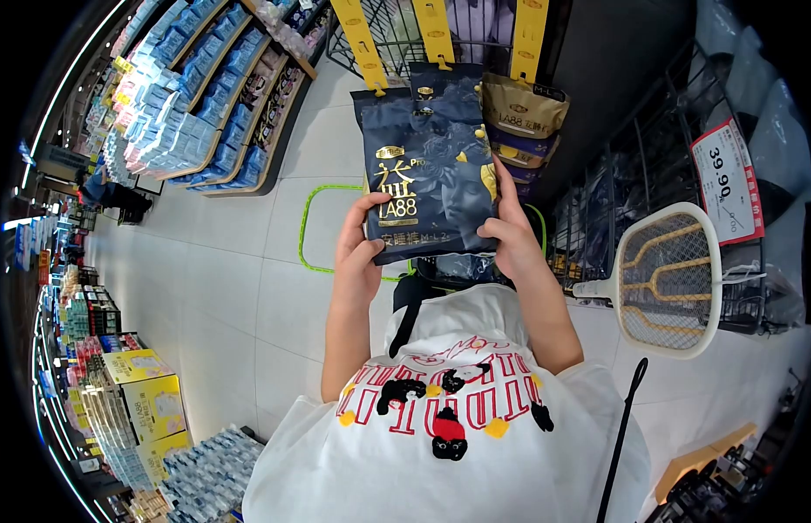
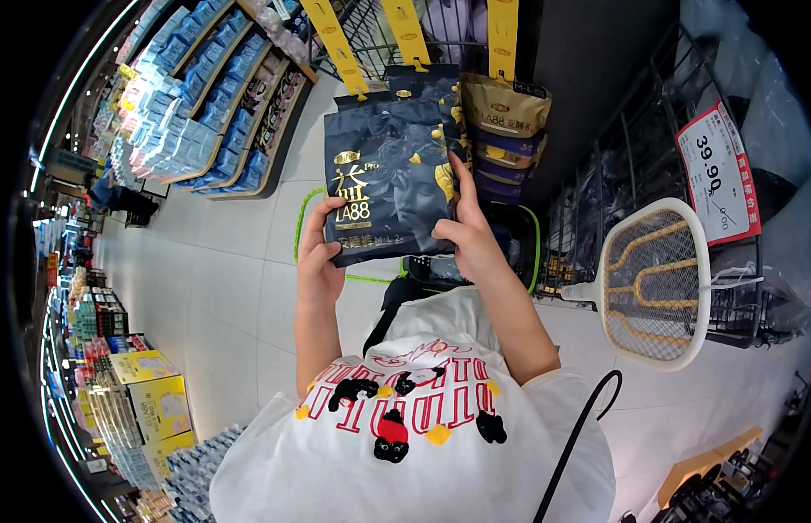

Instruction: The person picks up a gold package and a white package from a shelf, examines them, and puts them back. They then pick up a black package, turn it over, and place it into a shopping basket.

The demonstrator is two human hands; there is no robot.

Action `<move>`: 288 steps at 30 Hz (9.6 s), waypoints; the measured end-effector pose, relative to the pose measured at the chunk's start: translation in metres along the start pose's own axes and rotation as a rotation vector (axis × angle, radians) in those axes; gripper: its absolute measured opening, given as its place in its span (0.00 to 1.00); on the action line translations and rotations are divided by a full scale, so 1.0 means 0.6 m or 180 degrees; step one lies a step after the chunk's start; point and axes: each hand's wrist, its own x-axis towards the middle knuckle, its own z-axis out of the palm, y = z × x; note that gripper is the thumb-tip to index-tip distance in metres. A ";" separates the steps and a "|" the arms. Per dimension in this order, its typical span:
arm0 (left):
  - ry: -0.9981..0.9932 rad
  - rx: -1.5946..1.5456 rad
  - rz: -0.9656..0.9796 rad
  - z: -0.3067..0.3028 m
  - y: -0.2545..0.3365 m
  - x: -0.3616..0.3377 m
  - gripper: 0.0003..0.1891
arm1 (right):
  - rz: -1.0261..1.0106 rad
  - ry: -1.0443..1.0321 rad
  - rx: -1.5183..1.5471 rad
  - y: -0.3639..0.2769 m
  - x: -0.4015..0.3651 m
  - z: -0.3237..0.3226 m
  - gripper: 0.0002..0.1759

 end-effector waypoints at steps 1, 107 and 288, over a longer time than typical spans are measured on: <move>-0.0014 0.0015 -0.0015 0.000 0.001 -0.001 0.33 | 0.0030 0.0039 0.0043 0.000 -0.002 0.000 0.56; -0.0085 0.1202 0.1125 0.016 0.015 -0.023 0.31 | -0.2476 0.0122 -0.3890 -0.050 -0.041 0.072 0.27; -0.0491 0.1390 -0.3110 -0.299 -0.502 -0.088 0.22 | 0.3279 0.0760 -0.0244 0.499 -0.085 -0.358 0.24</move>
